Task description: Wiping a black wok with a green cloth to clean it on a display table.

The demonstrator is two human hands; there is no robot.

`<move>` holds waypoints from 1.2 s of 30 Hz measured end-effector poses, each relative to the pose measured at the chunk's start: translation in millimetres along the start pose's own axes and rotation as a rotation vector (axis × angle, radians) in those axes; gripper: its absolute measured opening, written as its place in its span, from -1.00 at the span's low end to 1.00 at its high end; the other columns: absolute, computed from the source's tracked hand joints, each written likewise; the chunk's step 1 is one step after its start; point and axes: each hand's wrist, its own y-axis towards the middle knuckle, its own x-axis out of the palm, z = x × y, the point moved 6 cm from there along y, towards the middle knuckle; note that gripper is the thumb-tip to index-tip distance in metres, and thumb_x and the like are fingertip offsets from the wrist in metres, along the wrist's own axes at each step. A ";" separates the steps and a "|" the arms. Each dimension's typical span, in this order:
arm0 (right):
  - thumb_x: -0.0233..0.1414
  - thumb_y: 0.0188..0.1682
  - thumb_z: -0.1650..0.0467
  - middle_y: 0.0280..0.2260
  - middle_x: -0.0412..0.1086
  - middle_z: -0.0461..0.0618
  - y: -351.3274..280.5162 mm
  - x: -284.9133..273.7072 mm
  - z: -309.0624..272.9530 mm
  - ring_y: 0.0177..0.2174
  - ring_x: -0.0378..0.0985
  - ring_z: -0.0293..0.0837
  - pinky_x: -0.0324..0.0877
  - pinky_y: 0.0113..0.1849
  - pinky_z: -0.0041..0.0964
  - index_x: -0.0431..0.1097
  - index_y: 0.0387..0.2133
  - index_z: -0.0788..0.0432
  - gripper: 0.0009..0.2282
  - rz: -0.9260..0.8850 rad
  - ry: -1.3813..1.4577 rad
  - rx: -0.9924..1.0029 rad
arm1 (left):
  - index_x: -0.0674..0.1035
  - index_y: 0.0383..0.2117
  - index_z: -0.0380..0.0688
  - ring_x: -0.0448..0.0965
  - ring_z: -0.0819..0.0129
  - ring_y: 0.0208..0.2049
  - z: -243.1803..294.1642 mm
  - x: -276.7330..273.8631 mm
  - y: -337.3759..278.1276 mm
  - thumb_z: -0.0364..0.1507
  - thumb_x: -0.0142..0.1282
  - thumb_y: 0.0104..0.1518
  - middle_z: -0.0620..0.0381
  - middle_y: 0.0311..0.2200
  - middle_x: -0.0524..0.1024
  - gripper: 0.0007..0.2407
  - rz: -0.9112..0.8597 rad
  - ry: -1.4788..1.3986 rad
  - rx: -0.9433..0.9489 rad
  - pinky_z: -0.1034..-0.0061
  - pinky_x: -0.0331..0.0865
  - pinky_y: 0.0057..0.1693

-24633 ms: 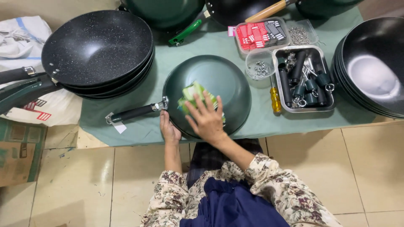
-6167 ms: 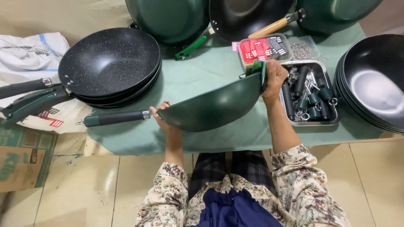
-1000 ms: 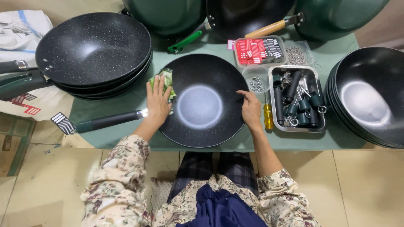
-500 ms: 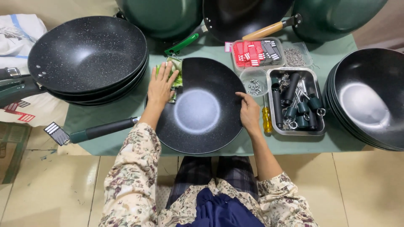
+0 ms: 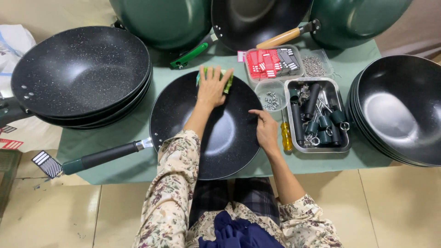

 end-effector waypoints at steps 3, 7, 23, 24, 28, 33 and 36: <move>-0.20 0.09 0.59 -0.19 0.53 0.16 -0.8 -1.7 -1.3 -0.08 0.55 0.17 0.39 0.01 -0.01 0.58 -0.12 0.01 -0.63 0.005 0.001 0.001 | 0.11 0.35 0.42 0.14 -0.15 0.28 43.9 9.7 12.9 -0.15 0.44 -0.27 -0.04 0.20 0.25 -0.08 -0.011 -0.120 0.121 -0.32 -0.20 0.39; -0.19 0.10 0.57 -0.19 0.53 0.12 0.7 2.3 8.0 -0.08 0.55 0.15 0.39 0.02 -0.02 0.58 -0.15 0.00 -0.65 0.012 0.012 0.026 | 0.26 0.26 0.46 0.08 -0.07 0.32 106.9 -8.4 -4.1 0.07 0.34 -0.16 0.06 0.24 0.22 -0.25 0.012 -0.173 0.266 -0.23 -0.26 0.43; -0.43 0.23 0.08 0.27 0.00 0.61 -24.9 -6.6 -50.6 0.20 0.09 0.60 -0.01 0.19 0.51 -0.17 0.38 0.13 -0.45 0.093 0.143 0.107 | -0.29 0.46 0.24 -0.51 -0.04 0.47 132.6 19.6 -121.5 -0.05 -0.48 0.25 0.03 0.47 -0.55 -0.37 -0.506 -0.845 0.315 -0.24 -0.44 0.41; -0.42 0.22 0.05 0.29 -0.04 0.59 -23.8 -6.3 -49.1 0.19 0.09 0.61 -0.01 0.18 0.52 -0.16 0.39 0.13 -0.42 0.096 0.126 0.110 | -0.29 0.45 0.28 -0.49 0.03 0.48 127.2 16.0 -131.2 0.11 -0.65 0.33 0.08 0.48 -0.52 -0.40 -0.616 -0.755 0.318 -0.19 -0.52 0.42; -0.43 0.22 0.04 0.31 -0.02 0.51 -23.2 -5.9 -40.7 0.21 0.10 0.56 -0.01 0.20 0.48 -0.18 0.40 0.04 -0.44 0.075 0.087 0.145 | -0.24 0.45 0.32 -0.45 0.11 0.49 104.8 19.6 -121.0 0.09 -0.79 0.33 0.17 0.49 -0.47 -0.43 -0.675 -0.544 0.305 -0.12 -0.52 0.44; -0.49 0.20 0.00 0.20 0.19 0.53 -24.3 -7.1 -39.8 0.13 0.29 0.51 0.17 0.12 0.39 -0.09 0.39 0.00 -0.42 0.058 0.020 0.173 | -0.17 0.45 0.42 -0.43 0.12 0.49 60.8 35.2 -90.2 0.05 -0.71 0.37 0.20 0.49 -0.43 -0.49 -0.617 -0.379 0.022 -0.17 -0.46 0.44; -0.45 0.21 0.02 0.16 0.23 0.52 -26.1 -7.6 -41.6 0.11 0.31 0.50 0.19 0.11 0.38 -0.06 0.38 0.01 -0.44 0.054 -0.025 0.156 | -0.18 0.45 0.38 -0.47 0.11 0.49 35.4 20.6 -92.7 -0.01 -0.67 0.37 0.21 0.49 -0.46 -0.50 -0.675 -0.360 -0.187 -0.25 -0.52 0.42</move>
